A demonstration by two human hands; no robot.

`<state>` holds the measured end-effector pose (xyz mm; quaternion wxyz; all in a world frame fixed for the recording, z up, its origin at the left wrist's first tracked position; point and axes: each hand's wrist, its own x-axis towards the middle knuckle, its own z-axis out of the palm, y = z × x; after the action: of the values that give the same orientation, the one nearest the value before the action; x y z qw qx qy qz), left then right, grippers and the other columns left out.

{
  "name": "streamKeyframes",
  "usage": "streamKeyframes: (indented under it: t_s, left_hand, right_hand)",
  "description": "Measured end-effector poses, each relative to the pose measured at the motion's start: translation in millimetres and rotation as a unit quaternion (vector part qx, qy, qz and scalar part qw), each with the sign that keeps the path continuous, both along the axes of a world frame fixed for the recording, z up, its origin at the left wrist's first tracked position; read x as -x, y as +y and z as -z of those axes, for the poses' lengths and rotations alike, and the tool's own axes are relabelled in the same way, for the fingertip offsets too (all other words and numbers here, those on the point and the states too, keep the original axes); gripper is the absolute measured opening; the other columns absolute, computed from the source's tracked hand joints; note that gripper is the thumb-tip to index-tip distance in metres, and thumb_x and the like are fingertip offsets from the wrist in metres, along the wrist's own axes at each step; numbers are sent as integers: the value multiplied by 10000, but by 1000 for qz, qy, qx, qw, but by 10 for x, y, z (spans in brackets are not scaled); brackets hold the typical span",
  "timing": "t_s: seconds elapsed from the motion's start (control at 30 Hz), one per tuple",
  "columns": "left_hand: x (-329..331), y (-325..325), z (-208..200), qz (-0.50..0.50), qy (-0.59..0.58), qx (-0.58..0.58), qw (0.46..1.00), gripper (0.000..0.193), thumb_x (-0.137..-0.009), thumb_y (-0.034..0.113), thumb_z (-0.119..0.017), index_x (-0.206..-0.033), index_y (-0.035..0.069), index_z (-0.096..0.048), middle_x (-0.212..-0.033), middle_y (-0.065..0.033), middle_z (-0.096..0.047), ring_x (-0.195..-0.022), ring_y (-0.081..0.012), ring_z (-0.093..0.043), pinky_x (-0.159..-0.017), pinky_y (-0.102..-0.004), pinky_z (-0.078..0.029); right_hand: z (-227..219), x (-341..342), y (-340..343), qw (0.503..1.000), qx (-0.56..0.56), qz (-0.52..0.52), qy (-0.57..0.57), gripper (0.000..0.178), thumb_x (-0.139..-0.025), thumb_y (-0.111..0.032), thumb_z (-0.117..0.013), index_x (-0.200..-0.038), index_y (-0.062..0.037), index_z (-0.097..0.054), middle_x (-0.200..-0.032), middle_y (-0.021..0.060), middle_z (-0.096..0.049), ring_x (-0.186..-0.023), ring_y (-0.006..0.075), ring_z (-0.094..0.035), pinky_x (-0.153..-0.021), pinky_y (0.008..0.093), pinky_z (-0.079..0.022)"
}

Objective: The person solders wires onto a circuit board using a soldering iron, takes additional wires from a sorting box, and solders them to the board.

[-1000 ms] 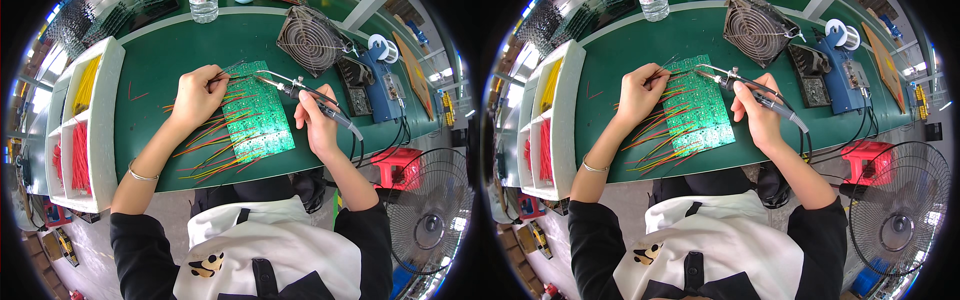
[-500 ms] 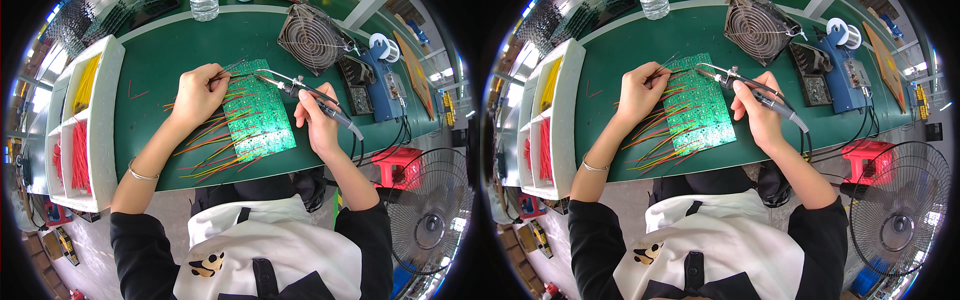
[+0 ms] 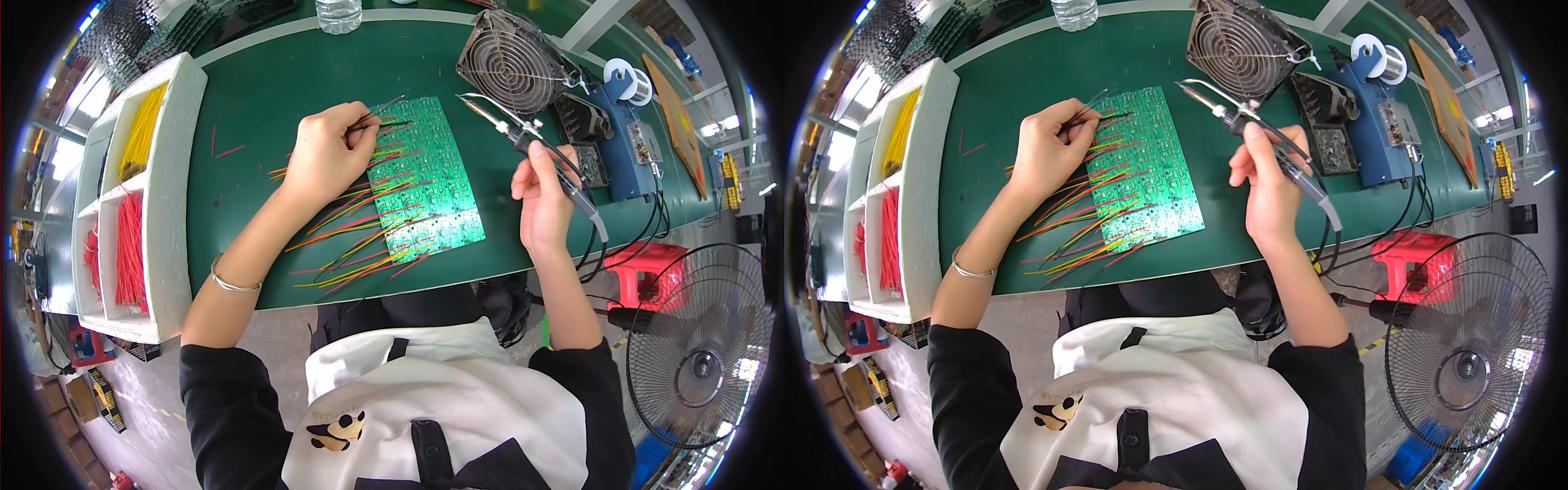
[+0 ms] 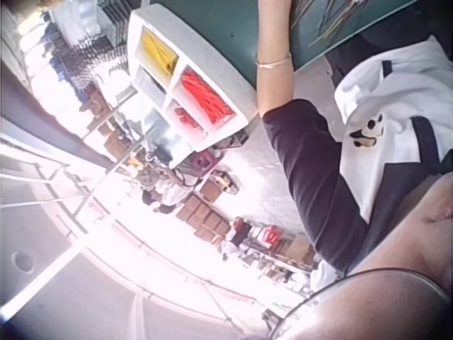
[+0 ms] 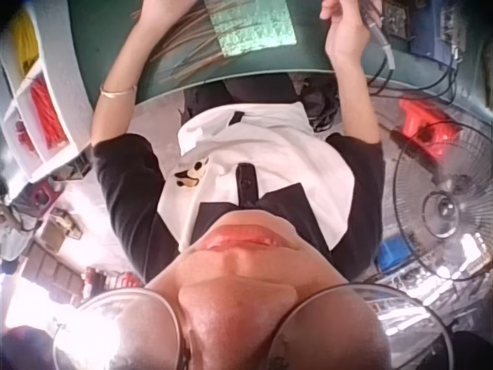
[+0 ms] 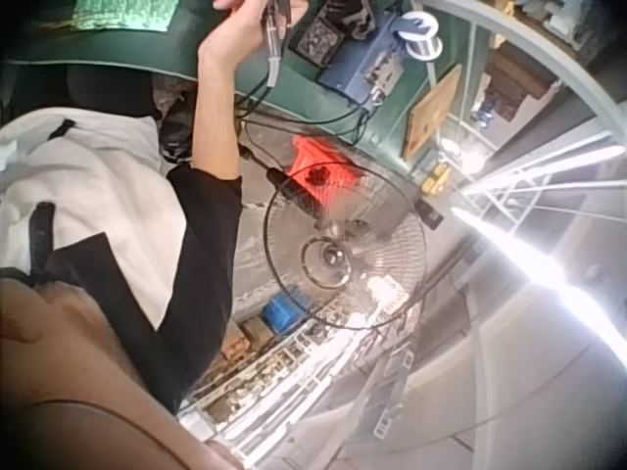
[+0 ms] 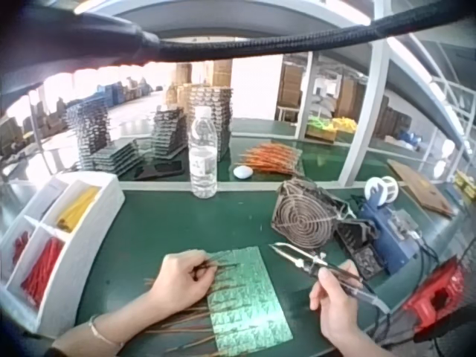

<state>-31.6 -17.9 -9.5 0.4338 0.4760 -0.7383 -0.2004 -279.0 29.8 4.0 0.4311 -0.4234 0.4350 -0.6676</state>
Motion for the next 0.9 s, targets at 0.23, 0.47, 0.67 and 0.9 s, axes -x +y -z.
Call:
streamKeyframes:
  t_s: [0.23,0.47,0.67,0.9]
  left_hand:
    - [-11,40,-45,-3,-2,-16,1000,83,-774,35,-613,-836,-16,-633,-576,-5,-484,-510,-26,-363,-462,-194,-331]
    - [-15,20,-25,-7,7,-24,1000,85,-780,41,-612,-836,-20,-632,-577,-2,-486,-508,-26,-353,-458,-198,-320]
    - [-15,29,-44,-13,4,-23,1000,87,-732,32,-591,-796,-19,-620,-571,-91,-526,-477,-116,-471,-499,-245,-432]
    - [-28,17,-7,-4,13,-23,1000,91,-777,48,-612,-836,-18,-633,-574,-3,-490,-510,-26,-360,-460,-196,-324]
  right_hand:
    - [-24,6,71,997,6,73,25,174,-874,-140,-585,-782,-77,-452,-567,50,-511,-438,100,-451,-427,219,-371]
    - [12,-202,19,995,-50,-82,40,223,-851,-150,-633,-820,-51,-436,-606,92,-573,-446,105,-513,-435,211,-407]
    - [39,-159,-9,993,-67,-99,-15,217,-851,-149,-628,-805,-68,-432,-598,93,-567,-445,113,-507,-433,218,-408]
    - [52,-138,-2,992,-62,-107,-12,216,-850,-140,-627,-800,-77,-427,-595,93,-564,-440,112,-500,-429,223,-409]
